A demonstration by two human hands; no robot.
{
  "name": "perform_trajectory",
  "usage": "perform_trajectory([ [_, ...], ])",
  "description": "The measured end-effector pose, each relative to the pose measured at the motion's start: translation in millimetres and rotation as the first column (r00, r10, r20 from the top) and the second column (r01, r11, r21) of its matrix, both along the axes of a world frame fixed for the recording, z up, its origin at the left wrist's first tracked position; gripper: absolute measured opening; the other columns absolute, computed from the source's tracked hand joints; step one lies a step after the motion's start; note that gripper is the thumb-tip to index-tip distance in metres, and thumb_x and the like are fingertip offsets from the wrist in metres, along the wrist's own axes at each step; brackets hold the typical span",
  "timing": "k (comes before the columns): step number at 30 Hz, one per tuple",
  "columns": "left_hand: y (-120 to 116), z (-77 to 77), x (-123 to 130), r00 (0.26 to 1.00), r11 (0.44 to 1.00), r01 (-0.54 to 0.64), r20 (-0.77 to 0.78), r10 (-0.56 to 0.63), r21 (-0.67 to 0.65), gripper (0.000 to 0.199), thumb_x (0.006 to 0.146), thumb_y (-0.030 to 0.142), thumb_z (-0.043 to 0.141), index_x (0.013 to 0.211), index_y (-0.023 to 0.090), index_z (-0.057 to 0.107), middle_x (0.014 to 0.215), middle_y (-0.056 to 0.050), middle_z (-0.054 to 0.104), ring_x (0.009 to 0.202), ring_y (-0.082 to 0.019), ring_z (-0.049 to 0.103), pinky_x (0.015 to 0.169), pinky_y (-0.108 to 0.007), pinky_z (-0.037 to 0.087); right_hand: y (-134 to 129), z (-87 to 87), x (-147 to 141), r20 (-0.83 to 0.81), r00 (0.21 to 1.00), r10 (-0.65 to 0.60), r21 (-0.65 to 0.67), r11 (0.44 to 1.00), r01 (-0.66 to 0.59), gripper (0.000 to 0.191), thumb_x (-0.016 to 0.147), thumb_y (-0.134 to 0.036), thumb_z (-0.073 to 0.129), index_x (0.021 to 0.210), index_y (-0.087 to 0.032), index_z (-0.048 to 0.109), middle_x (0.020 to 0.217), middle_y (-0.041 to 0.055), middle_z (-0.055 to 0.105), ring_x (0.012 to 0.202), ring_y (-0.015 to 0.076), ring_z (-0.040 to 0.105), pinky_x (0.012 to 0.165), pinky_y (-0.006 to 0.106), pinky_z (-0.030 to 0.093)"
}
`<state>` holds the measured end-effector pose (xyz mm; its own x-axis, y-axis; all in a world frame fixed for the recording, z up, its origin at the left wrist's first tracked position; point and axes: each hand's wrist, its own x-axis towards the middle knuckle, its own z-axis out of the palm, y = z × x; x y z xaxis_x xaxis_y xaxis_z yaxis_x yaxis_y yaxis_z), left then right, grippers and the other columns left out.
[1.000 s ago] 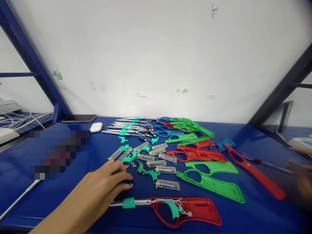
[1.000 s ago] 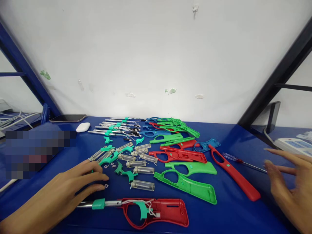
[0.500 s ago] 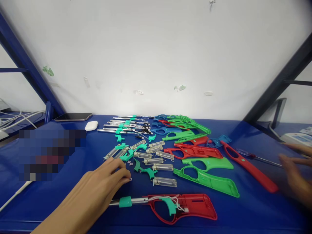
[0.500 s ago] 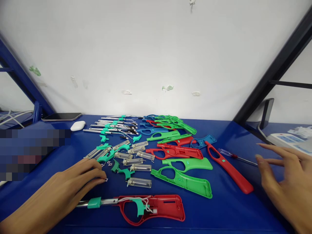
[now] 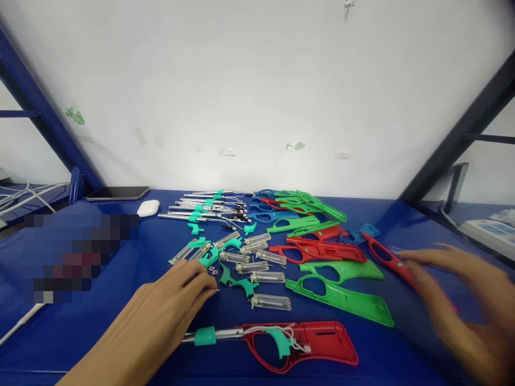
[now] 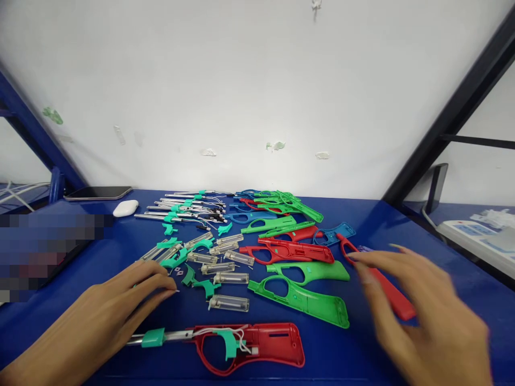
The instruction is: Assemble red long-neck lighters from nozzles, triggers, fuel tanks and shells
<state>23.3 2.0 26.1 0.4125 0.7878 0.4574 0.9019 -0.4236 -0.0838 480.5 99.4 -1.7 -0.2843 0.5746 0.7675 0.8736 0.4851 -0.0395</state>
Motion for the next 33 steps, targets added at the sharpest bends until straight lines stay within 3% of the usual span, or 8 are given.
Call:
perform_trajectory([
  [4,0.6,3.7,2.8,0.996,0.998,-0.055,0.071,0.054,0.022,0.045,0.120,0.037,0.036,0.101,0.028,0.075,0.100,0.000,0.082,0.080,-0.019,0.083,0.059,-0.025,0.061,-18.1,30.1,-87.6,0.172,0.883,0.436,-0.178,0.896,-0.408,0.023,0.115,-0.028,0.052,0.132,-0.036,0.065,0.115,0.0007,0.082,0.108,0.0272,0.075,0.122,0.050,0.037],
  [9,-1.0,-5.4,-2.2,0.972,0.993,-0.087,0.209,0.103,-0.083,0.034,0.117,0.038,0.044,0.100,0.028,0.072,0.097,0.000,0.080,0.076,-0.018,0.080,0.066,-0.025,0.061,-2.7,50.7,-136.8,0.311,0.758,0.573,-0.354,0.810,-0.466,0.022,0.110,-0.015,0.058,0.116,-0.031,0.073,0.105,0.0003,0.080,0.099,0.0264,0.071,0.111,0.051,0.041],
  [13,-2.0,-13.0,-5.9,0.961,0.988,-0.082,0.253,0.113,-0.128,0.028,0.110,0.029,0.048,0.097,0.028,0.072,0.093,0.000,0.079,0.072,-0.016,0.076,0.068,-0.024,0.059,21.3,63.4,-158.6,0.436,0.679,0.591,-0.409,0.802,-0.436,0.013,0.106,-0.016,0.066,0.102,-0.025,0.073,0.092,0.0018,0.074,0.090,0.0249,0.067,0.101,0.048,0.045],
  [17,-2.8,-7.1,-6.2,0.963,0.990,-0.060,0.255,0.090,-0.124,0.026,0.109,0.027,0.051,0.095,0.028,0.073,0.094,0.001,0.080,0.074,-0.015,0.077,0.071,-0.022,0.060,43.4,76.1,-186.2,0.510,0.619,0.598,-0.417,0.801,-0.430,0.014,0.105,-0.014,0.065,0.097,-0.022,0.074,0.086,0.0030,0.072,0.089,0.0250,0.066,0.106,0.048,0.043],
  [21,-2.0,-5.4,-7.7,0.954,0.999,-0.031,0.296,0.038,-0.026,0.023,0.113,0.030,0.054,0.106,0.031,0.076,0.098,0.003,0.081,0.082,-0.015,0.080,0.075,-0.021,0.061,63.2,84.3,-213.9,0.583,0.566,0.583,-0.416,0.813,-0.408,0.013,0.106,-0.014,0.065,0.110,-0.019,0.076,0.094,0.0070,0.077,0.099,0.0266,0.069,0.112,0.051,0.043],
  [25,2.0,-17.0,-13.5,0.938,0.996,-0.046,0.345,0.018,0.072,0.020,0.116,0.035,0.056,0.122,0.034,0.075,0.107,0.002,0.081,0.090,-0.016,0.081,0.078,-0.023,0.059,79.2,86.3,-233.2,0.644,0.538,0.544,-0.411,0.839,-0.356,0.013,0.108,-0.027,0.071,0.118,-0.018,0.075,0.109,0.0050,0.078,0.104,0.0238,0.074,0.105,0.050,0.056],
  [29,6.0,-22.5,-17.9,0.920,0.992,-0.055,0.392,0.007,0.110,0.019,0.116,0.032,0.058,0.121,0.032,0.076,0.110,0.001,0.081,0.095,-0.015,0.079,0.085,-0.022,0.059,92.1,86.9,-242.4,0.677,0.551,0.488,-0.395,0.873,-0.287,0.028,0.108,-0.039,0.074,0.127,-0.019,0.074,0.129,0.0089,0.076,0.112,0.0251,0.075,0.098,0.049,0.064],
  [33,6.4,-19.8,-20.0,0.884,0.982,-0.114,0.466,0.032,0.149,0.020,0.115,0.034,0.059,0.120,0.031,0.078,0.114,0.000,0.080,0.098,-0.015,0.078,0.091,-0.023,0.060,103.3,92.8,-243.5,0.694,0.548,0.467,-0.405,0.882,-0.239,0.030,0.108,-0.039,0.074,0.131,-0.020,0.073,0.133,0.0096,0.075,0.111,0.0249,0.075,0.097,0.048,0.065],
])
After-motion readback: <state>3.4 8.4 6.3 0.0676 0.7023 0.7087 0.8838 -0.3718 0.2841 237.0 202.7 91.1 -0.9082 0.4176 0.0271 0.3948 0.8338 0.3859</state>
